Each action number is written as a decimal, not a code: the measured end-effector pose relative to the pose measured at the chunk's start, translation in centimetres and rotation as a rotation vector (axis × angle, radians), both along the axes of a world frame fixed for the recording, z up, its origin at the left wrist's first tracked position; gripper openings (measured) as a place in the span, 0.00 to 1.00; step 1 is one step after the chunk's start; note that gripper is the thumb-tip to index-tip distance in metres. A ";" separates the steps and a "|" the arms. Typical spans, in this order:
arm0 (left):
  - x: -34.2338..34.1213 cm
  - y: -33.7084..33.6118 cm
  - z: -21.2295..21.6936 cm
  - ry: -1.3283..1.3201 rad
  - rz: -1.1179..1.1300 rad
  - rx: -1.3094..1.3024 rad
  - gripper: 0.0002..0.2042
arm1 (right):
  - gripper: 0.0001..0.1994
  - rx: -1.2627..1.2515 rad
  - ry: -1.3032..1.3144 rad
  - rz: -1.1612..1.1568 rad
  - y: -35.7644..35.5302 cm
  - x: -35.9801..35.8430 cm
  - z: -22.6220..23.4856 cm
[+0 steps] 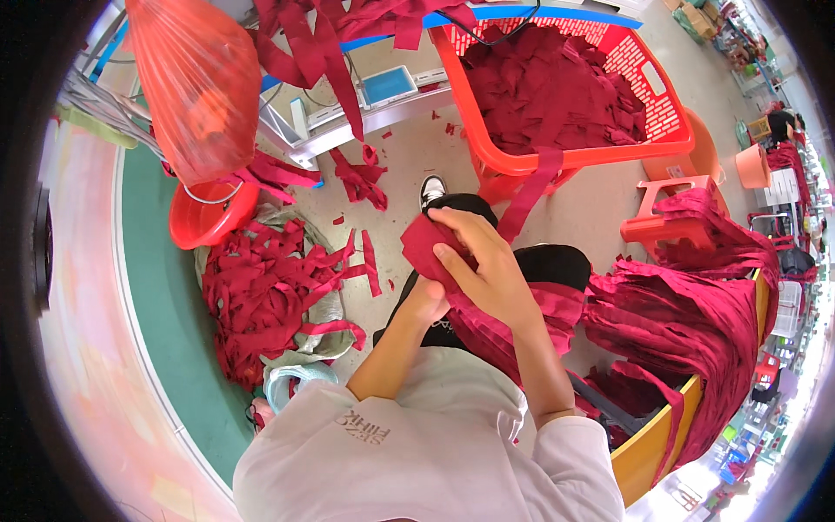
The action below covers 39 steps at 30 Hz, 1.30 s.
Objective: Sorting and organizing maroon fabric strips in a textile workshop.
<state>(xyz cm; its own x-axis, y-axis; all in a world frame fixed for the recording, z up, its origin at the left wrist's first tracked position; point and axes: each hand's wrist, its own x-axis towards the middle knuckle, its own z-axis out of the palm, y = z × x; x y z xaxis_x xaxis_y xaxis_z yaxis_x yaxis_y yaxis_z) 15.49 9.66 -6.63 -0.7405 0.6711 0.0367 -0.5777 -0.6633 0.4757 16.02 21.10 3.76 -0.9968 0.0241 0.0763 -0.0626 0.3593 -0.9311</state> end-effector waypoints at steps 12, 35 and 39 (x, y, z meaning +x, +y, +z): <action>-1.8 0.3 1.4 -0.355 -0.010 -0.034 0.25 | 0.12 0.172 -0.319 -0.074 3.1 2.1 -1.7; -1.0 1.7 0.8 -0.294 0.066 -0.083 0.15 | 0.07 -0.241 -0.366 -0.325 1.5 4.8 -3.8; -1.4 1.6 0.4 -0.281 0.040 -0.082 0.13 | 0.07 -0.124 -0.308 -0.195 1.9 4.8 -3.6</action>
